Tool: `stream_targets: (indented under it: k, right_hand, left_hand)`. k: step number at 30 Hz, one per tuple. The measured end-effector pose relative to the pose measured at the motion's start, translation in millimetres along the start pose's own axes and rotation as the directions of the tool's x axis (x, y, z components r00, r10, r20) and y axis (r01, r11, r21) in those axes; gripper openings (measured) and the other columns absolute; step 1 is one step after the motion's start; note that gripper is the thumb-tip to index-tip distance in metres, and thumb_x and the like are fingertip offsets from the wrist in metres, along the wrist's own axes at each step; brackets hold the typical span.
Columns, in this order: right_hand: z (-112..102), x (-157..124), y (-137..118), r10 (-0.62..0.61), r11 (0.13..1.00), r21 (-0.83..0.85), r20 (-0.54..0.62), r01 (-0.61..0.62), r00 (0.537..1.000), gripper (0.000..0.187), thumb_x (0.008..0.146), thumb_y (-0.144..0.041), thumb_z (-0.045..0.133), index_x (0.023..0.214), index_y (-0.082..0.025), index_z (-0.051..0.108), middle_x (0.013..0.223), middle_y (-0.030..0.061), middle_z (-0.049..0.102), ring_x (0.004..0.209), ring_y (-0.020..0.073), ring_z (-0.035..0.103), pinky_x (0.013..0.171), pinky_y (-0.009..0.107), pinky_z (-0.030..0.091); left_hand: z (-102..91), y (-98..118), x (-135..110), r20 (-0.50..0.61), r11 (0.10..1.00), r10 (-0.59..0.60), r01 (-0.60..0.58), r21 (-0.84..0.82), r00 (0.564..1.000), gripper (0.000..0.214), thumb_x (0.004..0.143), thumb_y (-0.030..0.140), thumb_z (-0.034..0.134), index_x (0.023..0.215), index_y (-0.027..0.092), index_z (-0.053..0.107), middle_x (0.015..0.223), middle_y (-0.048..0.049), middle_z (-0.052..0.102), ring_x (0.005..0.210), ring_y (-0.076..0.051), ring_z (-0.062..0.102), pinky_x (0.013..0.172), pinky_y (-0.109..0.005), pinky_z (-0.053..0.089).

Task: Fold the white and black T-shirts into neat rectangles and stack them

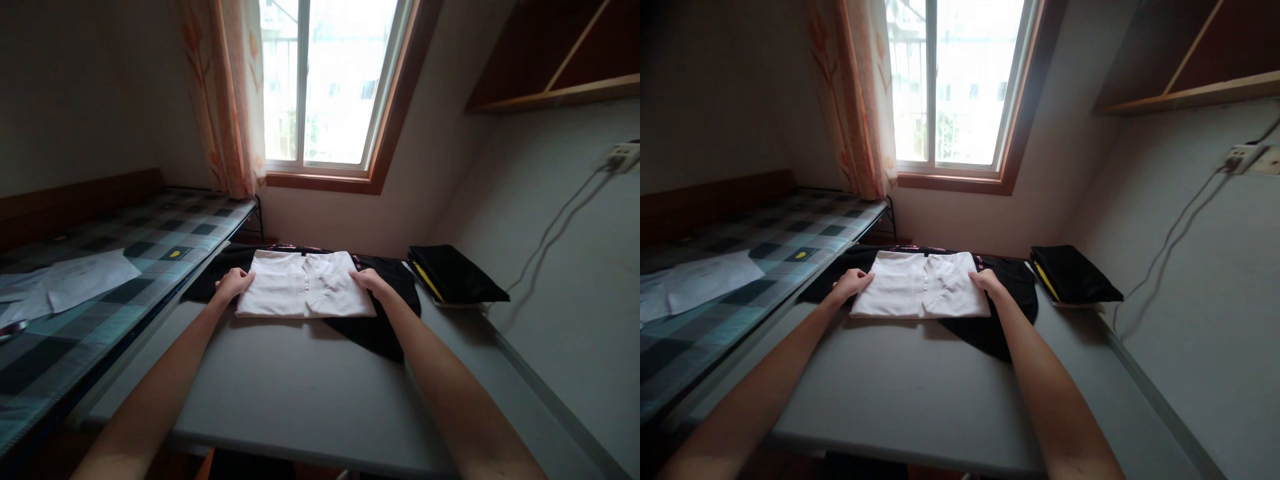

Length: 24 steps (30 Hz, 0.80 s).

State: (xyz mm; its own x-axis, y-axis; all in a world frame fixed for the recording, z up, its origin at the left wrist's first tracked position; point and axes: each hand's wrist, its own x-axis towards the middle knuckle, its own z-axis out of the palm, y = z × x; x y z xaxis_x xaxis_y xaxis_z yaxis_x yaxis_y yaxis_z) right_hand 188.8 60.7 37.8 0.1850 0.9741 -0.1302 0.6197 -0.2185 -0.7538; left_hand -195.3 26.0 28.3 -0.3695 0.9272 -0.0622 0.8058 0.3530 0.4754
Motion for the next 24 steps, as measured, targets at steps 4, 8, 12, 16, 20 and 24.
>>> stream_targets:
  k: [4, 8, 12, 16, 20, 24]
  right_hand:
    - [4, 0, -3, -0.036, 0.999, 0.0, 0.034, 0.036, 0.999, 0.021, 0.08, -0.023, 0.063, 0.091, -0.007, 0.072, 0.083, 0.0112, 0.073, 0.073, 0.0194, 0.065, 0.058, 0.023, 0.047]
    - [-1, -2, -7, -0.089, 0.996, -0.023, 0.012, 0.089, 0.996, 0.021, 0.079, -0.019, 0.062, 0.095, -0.008, 0.071, 0.093, 0.0121, 0.072, 0.081, 0.0208, 0.065, 0.065, 0.023, 0.047]
    - [-27, -5, -11, -0.145, 0.989, -0.04, -0.033, 0.143, 0.989, 0.019, 0.079, -0.022, 0.063, 0.091, -0.009, 0.07, 0.088, 0.0101, 0.071, 0.075, 0.0191, 0.063, 0.065, 0.024, 0.046]
    - [-67, -4, 0, -0.165, 0.982, -0.104, -0.058, 0.158, 0.985, 0.018, 0.08, -0.025, 0.063, 0.088, -0.01, 0.069, 0.083, 0.0084, 0.07, 0.069, 0.0172, 0.061, 0.061, 0.024, 0.045]
    - [-84, -5, 29, -0.108, 0.961, -0.259, -0.023, 0.099, 0.994, 0.016, 0.081, -0.028, 0.064, 0.081, -0.012, 0.067, 0.085, 0.0111, 0.07, 0.073, 0.0202, 0.063, 0.063, 0.025, 0.046]
    - [-77, -12, 48, -0.103, 0.936, -0.344, -0.047, 0.08, 0.994, 0.017, 0.083, -0.03, 0.064, 0.079, -0.013, 0.066, 0.092, 0.0147, 0.07, 0.086, 0.0238, 0.064, 0.072, 0.028, 0.048]
  left_hand:
    - [4.8, -3, 2, -0.015, 0.994, 0.085, -0.085, -0.061, 0.996, 0.033, 0.076, 0.049, 0.061, 0.086, 0.018, 0.065, 0.1, -0.0114, 0.072, 0.095, -0.028, 0.067, 0.075, -0.032, 0.046]
    - [11.5, -2, 3, -0.134, 0.96, 0.174, -0.199, -0.198, 0.976, 0.024, 0.072, 0.042, 0.064, 0.075, 0.018, 0.06, 0.084, -0.0065, 0.07, 0.079, -0.021, 0.065, 0.067, -0.026, 0.046]
    - [17.5, 5, -1, -0.136, 0.858, 0.187, -0.23, -0.459, 0.973, 0.029, 0.068, 0.041, 0.07, 0.077, 0.016, 0.059, 0.078, -0.0041, 0.066, 0.073, -0.017, 0.063, 0.064, -0.025, 0.048]
    - [30.1, 18, -14, 0.094, 0.801, 0.193, -0.101, -0.591, 0.977, 0.043, 0.072, 0.037, 0.072, 0.105, 0.016, 0.053, 0.07, 0.0014, 0.059, 0.055, -0.012, 0.057, 0.047, -0.021, 0.043]
    - [42.2, 25, -24, 0.238, 0.795, 0.334, -0.137, -0.591, 0.912, 0.057, 0.073, 0.041, 0.074, 0.118, 0.019, 0.046, 0.07, 0.0027, 0.058, 0.047, -0.011, 0.055, 0.04, -0.019, 0.04]
    - [43.5, 23, -26, 0.221, 0.792, 0.469, -0.297, -0.533, 0.855, 0.059, 0.066, 0.048, 0.078, 0.112, 0.018, 0.056, 0.083, -0.0014, 0.061, 0.049, -0.009, 0.054, 0.041, -0.021, 0.041]
